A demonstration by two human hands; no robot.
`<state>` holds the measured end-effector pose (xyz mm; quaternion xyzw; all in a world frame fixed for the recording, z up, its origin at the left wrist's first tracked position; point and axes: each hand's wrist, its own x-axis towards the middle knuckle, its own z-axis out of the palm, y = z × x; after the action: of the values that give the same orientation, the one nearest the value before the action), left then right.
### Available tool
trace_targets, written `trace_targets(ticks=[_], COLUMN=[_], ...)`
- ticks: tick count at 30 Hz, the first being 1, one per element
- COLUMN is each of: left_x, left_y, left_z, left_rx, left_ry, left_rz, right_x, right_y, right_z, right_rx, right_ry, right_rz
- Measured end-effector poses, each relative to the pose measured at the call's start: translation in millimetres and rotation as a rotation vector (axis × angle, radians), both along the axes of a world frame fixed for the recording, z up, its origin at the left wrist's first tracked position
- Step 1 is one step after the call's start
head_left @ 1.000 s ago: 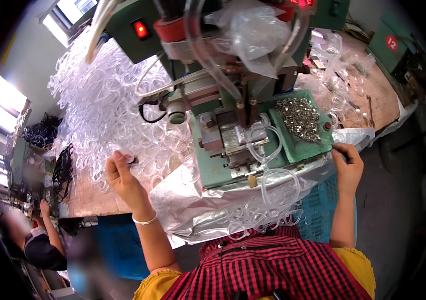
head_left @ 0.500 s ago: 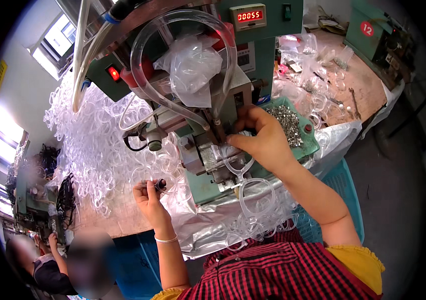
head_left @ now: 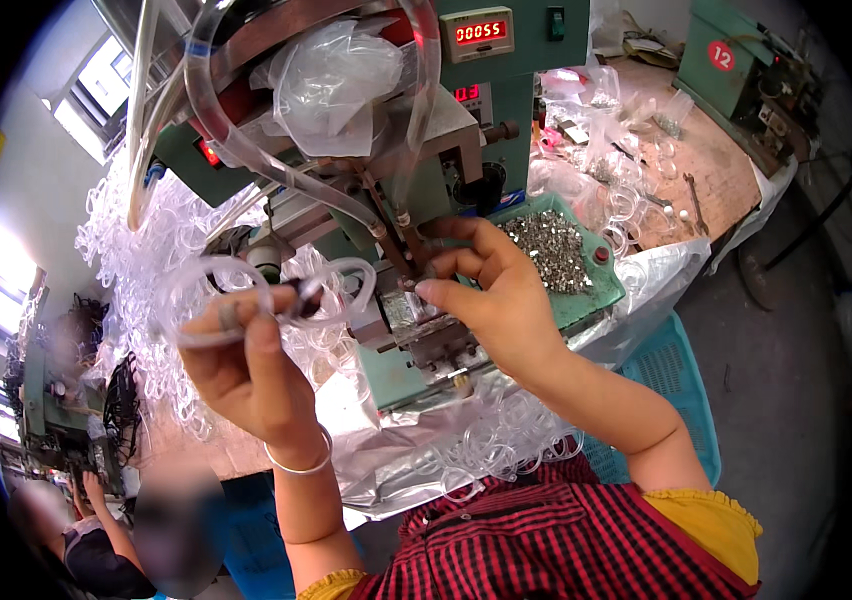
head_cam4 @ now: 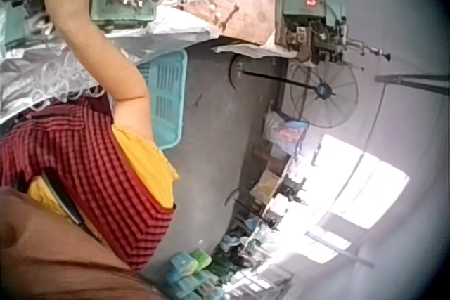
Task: The person repeatedly picks up clear plastic rings and small metal components, places them into a green machine, and removes the assembled items. The person handles the rings and components one at a time, moving them between the machine and a nearby pile.
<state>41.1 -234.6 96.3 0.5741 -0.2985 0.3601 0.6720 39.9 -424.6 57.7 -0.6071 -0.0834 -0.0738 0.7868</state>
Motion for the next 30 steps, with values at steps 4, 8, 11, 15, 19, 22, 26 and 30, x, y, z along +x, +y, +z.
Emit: trace_targets(ticks=[4,8,11,15,19,22,26,30], left_x=[-18.3,-24.6,-29.2,8.0,12.2,15.0,1.0,-11.8], left_y=[0.5,12.3,11.0,6.0,13.6,10.7,1.8,7.7], left_z=[-35.7,-16.1,21.6,28.1,11.5,10.9,5.6,-16.2], left_rx=[0.279,0.043,0.165,0.348,0.264,0.248,0.313,0.324], left_ry=[-0.087,-0.205,-0.108,0.107,-0.023,-0.009,-0.055,-0.134], left_rz=[0.159,0.158,0.089,0.168,0.069,0.013,0.054,0.089], right_x=[0.1,10.9,29.7,30.4,18.1,20.2,30.1,29.3], right_y=[7.3,-1.9,-63.0,-93.0,-96.1,-103.6,-91.9,-89.2], right_z=[-1.7,-17.6,-59.6,-96.6,-104.2,-109.3,-84.4,-93.2], right_rx=[0.065,-0.278,-1.236,-1.338,-0.662,-0.224,-0.767,-1.436], right_ry=[-0.005,-0.227,-0.341,-0.357,-0.099,0.072,0.099,-0.366], right_rz=[0.012,-0.217,-0.736,-0.734,-0.669,-0.636,-0.65,-0.813])
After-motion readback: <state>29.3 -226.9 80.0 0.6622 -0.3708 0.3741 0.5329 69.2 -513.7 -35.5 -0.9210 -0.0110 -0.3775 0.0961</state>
